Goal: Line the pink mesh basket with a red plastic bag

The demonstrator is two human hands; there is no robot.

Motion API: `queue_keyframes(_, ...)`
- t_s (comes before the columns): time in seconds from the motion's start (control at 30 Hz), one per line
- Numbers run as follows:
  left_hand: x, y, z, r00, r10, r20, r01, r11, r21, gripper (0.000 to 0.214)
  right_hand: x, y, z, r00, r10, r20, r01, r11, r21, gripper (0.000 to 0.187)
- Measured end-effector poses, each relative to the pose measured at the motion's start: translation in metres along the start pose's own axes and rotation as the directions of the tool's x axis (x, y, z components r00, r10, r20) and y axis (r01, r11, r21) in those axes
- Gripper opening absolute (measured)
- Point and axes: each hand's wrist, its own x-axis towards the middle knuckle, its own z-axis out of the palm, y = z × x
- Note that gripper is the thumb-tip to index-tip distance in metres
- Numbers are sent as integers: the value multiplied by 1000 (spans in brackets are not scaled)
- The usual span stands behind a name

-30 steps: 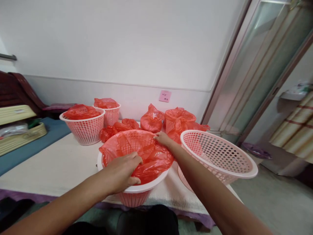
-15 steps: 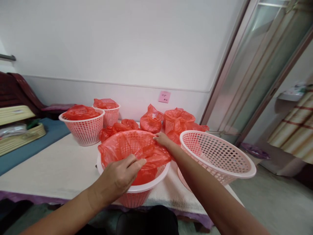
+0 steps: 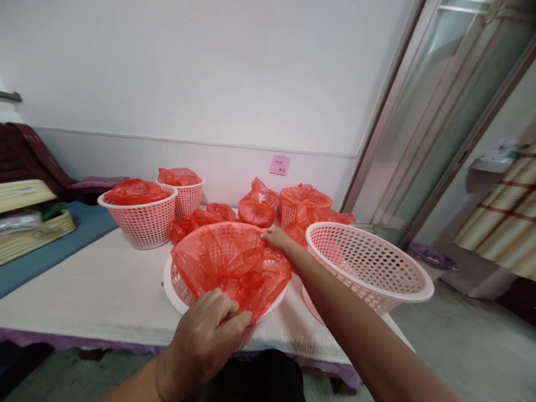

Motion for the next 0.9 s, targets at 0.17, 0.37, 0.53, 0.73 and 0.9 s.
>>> queue_keyframes(0.17,-4,-7,-3,995,59,79,-63,997,52,16,-17,-2,0,999,1,45,-13,963,267,25)
queue_keyframes(0.37,-7,-13,-4,993,89,78,-94,993,69,25,-44,4,0,992,-29,124,-51,800,598,31)
queue_keyframes(0.53,-7,-14,-4,994,93,56,-96,994,57,20,-50,13,11,998,1,65,-48,671,739,29)
queue_keyframes(0.73,-5,-13,-2,992,123,-41,-121,992,42,16,-61,39,29,978,154,-143,47,501,864,28)
queue_keyframes(0.9,-5,-13,-1,991,125,-40,-124,992,34,17,-105,63,31,966,233,-107,21,343,939,29)
